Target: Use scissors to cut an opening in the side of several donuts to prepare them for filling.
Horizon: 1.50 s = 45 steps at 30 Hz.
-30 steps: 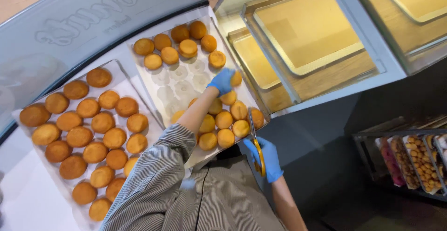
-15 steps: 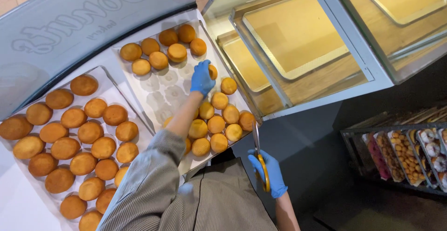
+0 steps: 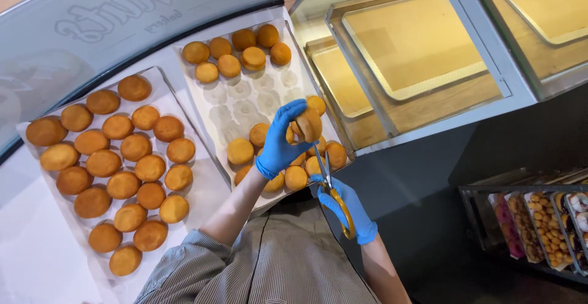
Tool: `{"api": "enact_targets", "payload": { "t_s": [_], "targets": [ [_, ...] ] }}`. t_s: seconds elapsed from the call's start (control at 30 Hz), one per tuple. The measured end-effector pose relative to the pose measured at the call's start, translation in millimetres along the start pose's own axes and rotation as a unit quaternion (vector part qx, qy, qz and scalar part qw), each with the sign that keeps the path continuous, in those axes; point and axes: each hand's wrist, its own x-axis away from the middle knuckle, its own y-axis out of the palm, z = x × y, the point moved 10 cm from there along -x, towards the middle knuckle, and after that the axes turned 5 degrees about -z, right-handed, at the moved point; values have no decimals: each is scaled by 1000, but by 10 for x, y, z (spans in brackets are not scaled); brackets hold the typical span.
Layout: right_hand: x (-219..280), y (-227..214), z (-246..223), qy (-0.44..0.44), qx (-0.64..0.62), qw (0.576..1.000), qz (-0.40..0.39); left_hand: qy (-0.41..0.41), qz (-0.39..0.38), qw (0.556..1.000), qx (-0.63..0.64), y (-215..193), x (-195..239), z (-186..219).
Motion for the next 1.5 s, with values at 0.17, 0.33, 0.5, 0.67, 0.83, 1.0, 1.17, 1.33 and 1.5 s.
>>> {"api": "enact_targets", "payload": {
  "t_s": [0.17, 0.33, 0.5, 0.67, 0.83, 1.0, 1.17, 1.33, 1.5],
  "targets": [
    [-36, -3, -177, -44, -10, 999, 16, 12, -84, 996, 24, 280, 259, 314],
    [-55, -18, 229, 18, -37, 997, 60, -86, -73, 992, 50, 290, 439, 21],
    [-155, 228, -285, -48, -23, 998, 13, -104, -57, 991, 60, 137, 505, -120],
    [-343, 208, 66, 30, -13, 999, 32, -83, -85, 992, 32, -261, 417, -384],
    [-414, 137, 173, 131, 84, 985, 73, -68, -51, 973, -212, -954, 327, -1231],
    [-346, -37, 483, 142, -8, 985, 94, -329, -171, 876, -309, -1414, 629, -2756],
    [-298, -102, 409, 131, 17, 987, 97, -263, 13, 856, -444, -1978, -25, -2896],
    [-220, -182, 498, 152, 62, 978, 125, -291, 52, 769, -567, -2097, -468, -3140],
    [-123, -155, 486, 114, 43, 986, 118, -399, 54, 747, -529, -2103, -256, -3111]
  ]
}}
